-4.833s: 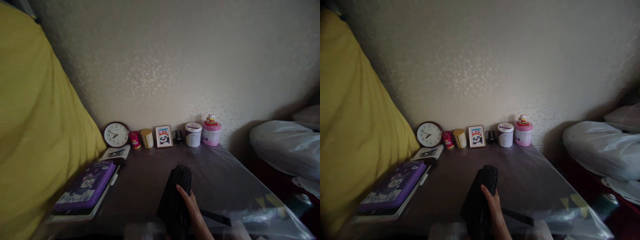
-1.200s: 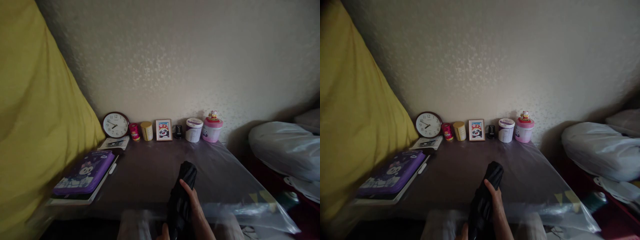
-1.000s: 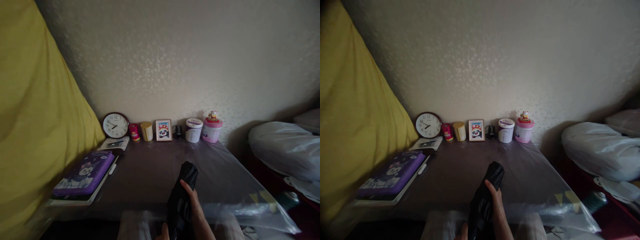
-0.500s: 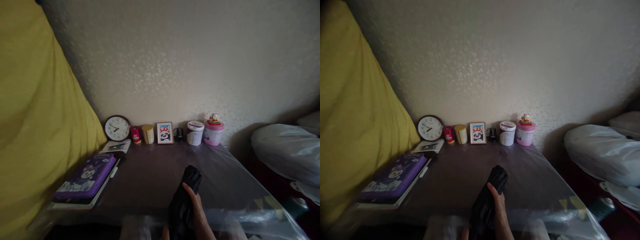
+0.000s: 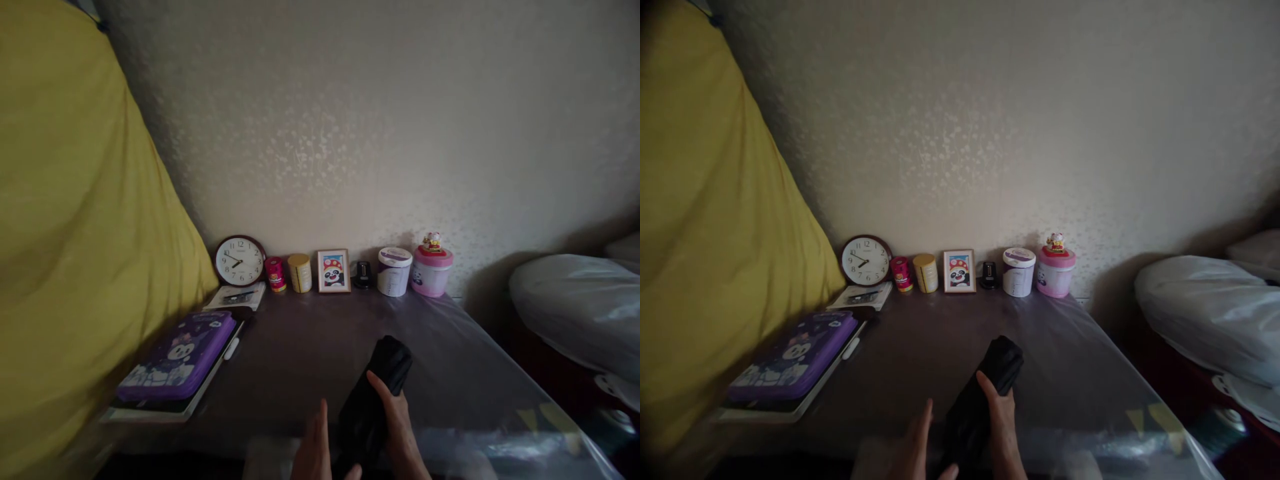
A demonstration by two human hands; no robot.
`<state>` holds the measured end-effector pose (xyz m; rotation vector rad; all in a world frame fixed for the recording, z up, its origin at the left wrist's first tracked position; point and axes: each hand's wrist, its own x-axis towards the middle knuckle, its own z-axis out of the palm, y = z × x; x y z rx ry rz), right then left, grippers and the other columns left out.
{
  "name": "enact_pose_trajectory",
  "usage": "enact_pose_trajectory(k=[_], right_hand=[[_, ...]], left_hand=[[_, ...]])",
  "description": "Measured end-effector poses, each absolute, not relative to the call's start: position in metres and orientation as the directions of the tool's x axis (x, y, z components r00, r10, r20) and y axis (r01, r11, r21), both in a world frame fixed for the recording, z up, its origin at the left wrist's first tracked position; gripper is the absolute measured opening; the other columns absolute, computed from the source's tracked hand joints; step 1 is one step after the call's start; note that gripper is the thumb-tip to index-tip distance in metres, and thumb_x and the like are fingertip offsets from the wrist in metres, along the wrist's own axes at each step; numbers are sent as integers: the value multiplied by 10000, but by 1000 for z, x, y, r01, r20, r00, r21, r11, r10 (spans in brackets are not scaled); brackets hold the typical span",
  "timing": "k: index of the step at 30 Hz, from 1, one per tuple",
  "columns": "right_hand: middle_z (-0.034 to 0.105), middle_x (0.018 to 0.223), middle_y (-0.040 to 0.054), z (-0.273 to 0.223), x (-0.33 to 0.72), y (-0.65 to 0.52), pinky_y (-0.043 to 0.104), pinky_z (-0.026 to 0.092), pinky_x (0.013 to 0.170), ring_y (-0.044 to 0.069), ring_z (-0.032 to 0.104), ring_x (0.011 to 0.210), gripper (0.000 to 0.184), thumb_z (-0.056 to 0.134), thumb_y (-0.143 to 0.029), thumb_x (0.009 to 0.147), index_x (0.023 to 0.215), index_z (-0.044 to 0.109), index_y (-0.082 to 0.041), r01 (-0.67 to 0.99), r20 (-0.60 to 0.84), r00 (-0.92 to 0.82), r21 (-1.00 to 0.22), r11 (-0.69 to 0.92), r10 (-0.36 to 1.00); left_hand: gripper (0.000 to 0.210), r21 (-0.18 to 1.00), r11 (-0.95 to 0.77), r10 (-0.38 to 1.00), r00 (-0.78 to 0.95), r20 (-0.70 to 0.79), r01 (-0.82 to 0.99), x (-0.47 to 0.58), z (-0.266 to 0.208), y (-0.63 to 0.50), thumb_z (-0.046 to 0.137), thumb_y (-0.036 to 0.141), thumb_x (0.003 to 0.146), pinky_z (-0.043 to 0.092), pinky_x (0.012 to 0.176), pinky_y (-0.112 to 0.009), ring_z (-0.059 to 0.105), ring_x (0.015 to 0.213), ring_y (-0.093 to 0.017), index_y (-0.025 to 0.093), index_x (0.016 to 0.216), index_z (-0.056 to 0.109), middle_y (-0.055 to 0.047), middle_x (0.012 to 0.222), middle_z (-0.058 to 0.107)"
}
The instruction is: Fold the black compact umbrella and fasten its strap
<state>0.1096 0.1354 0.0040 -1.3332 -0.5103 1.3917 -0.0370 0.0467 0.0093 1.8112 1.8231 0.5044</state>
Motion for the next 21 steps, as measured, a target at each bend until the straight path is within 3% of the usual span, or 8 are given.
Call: enact_pose_trajectory(k=[3, 7, 10, 13, 18, 21], right_hand=[[647, 816, 27, 14, 101, 128, 256, 504, 633, 173, 615, 716, 800, 782, -490, 492, 1148, 511, -121, -375, -388, 185, -877, -300, 903], [643, 898, 27, 23, 94, 120, 216, 501, 680, 152, 603, 799, 685, 774, -452, 536, 1091, 532, -132, -343, -322, 178, -906, -248, 930], [642, 937, 33, 24, 91, 117, 220, 500, 709, 157, 599, 833, 688, 775, -451, 536, 1096, 527, -137, -352, -328, 156, -900, -258, 932], [641, 926, 43, 25, 89, 115, 234, 496, 705, 166, 599, 822, 702, 780, -436, 527, 1102, 526, -124, -366, -338, 123, -889, -274, 933], [625, 855, 26, 41, 86, 107, 211, 478, 653, 136, 567, 763, 570, 747, -393, 575, 1044, 552, -134, -395, -331, 86, -877, -273, 940], [604, 802, 20, 51, 86, 101, 201, 467, 630, 124, 540, 730, 485, 755, -364, 546, 942, 584, -140, -422, -353, 79, -859, -290, 932]], left_hand=[[879, 583, -30, 997, 67, -42, 812, -25, 10, 59, 540, 177, 643, 272, 1086, -327, 294, 1346, -265, -64, 1408, 178, -215, 1462, 259], [934, 617, 18, 989, 79, -128, 787, -10, 8, 67, 560, 163, 613, 302, 1057, -360, 335, 1318, -308, -92, 1404, 135, -256, 1446, 259], [958, 664, 72, 980, 73, -188, 744, -9, 5, 68, 580, 208, 640, 335, 1032, -325, 378, 1296, -287, -74, 1417, 97, -249, 1448, 260], [889, 721, 38, 985, 96, -145, 692, -15, -1, 66, 533, 231, 713, 345, 1026, -310, 359, 1312, -269, -108, 1402, 86, -253, 1456, 236], [821, 836, 8, 979, 164, -117, 549, -26, -8, 67, 457, 286, 779, 343, 1033, -324, 413, 1277, -248, -65, 1414, 74, -231, 1418, 341], [786, 894, 52, 965, 209, -159, 445, -31, -1, 68, 490, 291, 740, 334, 1050, -343, 391, 1296, -244, -4, 1402, 188, -194, 1386, 413]])
